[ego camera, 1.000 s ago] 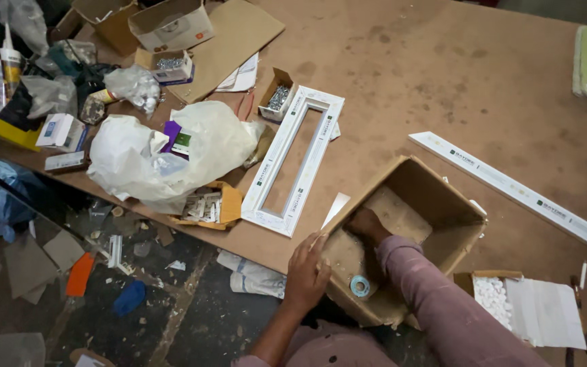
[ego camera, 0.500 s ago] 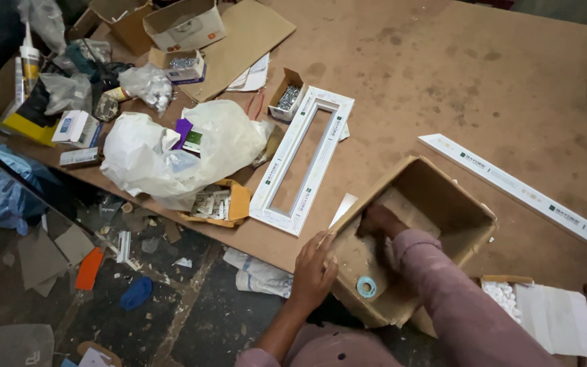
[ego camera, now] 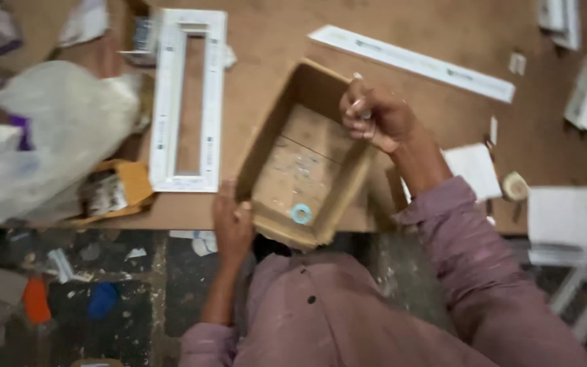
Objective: The person picks small white plastic fastener pieces one at a time from a cardboard box on the workbench and places them into an adjacent open box, gradually filling it. They then pick up a small roll of tape from the box, carry it while walking across the workshop, and return to the bench near the boxes.
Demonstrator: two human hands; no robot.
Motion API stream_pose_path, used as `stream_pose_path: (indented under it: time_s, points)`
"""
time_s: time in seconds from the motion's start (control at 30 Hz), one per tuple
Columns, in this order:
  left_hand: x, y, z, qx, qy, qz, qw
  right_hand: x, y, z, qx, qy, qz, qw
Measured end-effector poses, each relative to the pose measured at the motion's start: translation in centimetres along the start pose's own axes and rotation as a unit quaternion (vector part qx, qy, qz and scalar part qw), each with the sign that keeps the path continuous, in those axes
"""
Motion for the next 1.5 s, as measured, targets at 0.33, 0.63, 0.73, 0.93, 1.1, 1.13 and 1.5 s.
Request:
stream_pose_path:
  time_s: [0.33, 0.63, 0.73, 0.93, 1.1, 1.13, 1.5]
  points:
    - [-1.4, 1.5, -1.2, 0.008, -0.02, -0.016, 1.0, 4.8, 24.6, 20.7, -0.35, -0.009, 0.144, 0.925]
    - [-1.6, 2.1, -2.0, -0.024, 0.015, -0.026, 0.999, 0.0, 33.4, 28.1, -0.514, 0.079, 0.094, 0.849]
    - [-1.6, 2.2, -2.1, -0.029, 0.009, -0.033, 0.999, -0.3, 32.6, 28.8, -0.513, 0.113, 0.077, 0.847]
    - [-2.2, 2.1, -2.4, -0.029, 0.023, -0.019, 0.999, 2.3, 31.7, 27.1, -0.53, 0.24, 0.051, 0.812]
    - [-2.9, 2.0, -2.0, -0.015, 0.013, 0.007, 1.0, 3.3, 30.5, 25.1, -0.506, 0.28, 0.095, 0.81]
    - [-2.6, 1.8, -2.0, -0.002, 0.005, 0.032, 0.999, 2.9, 30.0, 24.9, -0.496, 0.314, 0.068, 0.807]
    - [-1.4, 0.2, -0.7, 0.007, -0.001, -0.009, 1.0, 1.4, 20.8, 10.9, -0.397, 0.387, 0.242, 0.797]
Point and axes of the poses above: each hand's wrist, its own y-axis away from the middle knuckle, its own z-axis out of the back of the hand, x = y × z, the point moved 8 cm from there along -y, towards the middle knuckle, and after that the axes turned 15 degrees about z, right-handed, at the moved point
